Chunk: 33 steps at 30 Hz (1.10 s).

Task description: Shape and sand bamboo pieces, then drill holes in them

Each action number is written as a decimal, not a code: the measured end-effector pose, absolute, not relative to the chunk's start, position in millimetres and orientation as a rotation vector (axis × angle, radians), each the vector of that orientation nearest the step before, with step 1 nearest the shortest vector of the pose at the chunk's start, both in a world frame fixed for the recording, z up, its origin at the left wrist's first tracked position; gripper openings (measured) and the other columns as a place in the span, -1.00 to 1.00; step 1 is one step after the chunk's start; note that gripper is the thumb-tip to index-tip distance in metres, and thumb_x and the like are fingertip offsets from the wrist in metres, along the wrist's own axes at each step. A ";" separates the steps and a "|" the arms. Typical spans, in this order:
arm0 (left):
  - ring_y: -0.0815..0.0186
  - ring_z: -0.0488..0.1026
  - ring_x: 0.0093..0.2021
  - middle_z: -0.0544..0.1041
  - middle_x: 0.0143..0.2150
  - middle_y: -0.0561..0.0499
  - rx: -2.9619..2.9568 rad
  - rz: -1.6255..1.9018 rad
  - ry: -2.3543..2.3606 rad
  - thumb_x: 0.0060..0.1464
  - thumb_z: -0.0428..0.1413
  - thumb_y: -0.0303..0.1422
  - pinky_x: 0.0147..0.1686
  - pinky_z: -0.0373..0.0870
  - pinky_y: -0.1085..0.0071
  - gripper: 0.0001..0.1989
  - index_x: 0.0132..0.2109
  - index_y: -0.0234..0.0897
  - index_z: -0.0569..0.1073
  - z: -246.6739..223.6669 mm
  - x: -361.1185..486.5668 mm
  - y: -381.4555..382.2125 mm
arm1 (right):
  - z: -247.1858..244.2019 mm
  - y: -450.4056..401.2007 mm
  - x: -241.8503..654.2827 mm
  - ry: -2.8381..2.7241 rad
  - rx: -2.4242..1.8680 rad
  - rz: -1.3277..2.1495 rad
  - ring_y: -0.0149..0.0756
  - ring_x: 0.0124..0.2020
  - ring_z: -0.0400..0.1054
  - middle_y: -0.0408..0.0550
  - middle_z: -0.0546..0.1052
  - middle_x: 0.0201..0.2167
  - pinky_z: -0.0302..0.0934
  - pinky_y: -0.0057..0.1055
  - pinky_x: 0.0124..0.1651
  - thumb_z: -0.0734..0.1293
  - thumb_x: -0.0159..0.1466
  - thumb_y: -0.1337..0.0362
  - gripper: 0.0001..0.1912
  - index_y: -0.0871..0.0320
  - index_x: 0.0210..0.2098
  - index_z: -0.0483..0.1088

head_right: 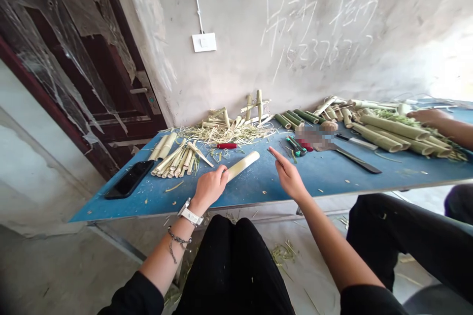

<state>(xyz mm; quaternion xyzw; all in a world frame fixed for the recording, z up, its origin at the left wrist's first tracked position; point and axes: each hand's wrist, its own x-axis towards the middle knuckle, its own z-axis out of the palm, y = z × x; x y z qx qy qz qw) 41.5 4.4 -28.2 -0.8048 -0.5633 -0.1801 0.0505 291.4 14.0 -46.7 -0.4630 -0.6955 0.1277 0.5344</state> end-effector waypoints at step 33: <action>0.17 0.39 -0.29 0.41 -0.26 -0.19 -2.433 -0.266 -1.446 0.11 -0.02 -0.39 -0.36 0.23 0.34 -0.70 -0.01 -0.41 0.24 -39.2 58.9 -21.6 | -51.4 47.8 269.6 -2.452 -1.234 -0.106 -0.10 0.21 -0.05 0.21 0.12 0.18 -0.03 -0.10 0.19 0.00 0.29 0.45 -0.53 0.26 0.17 0.12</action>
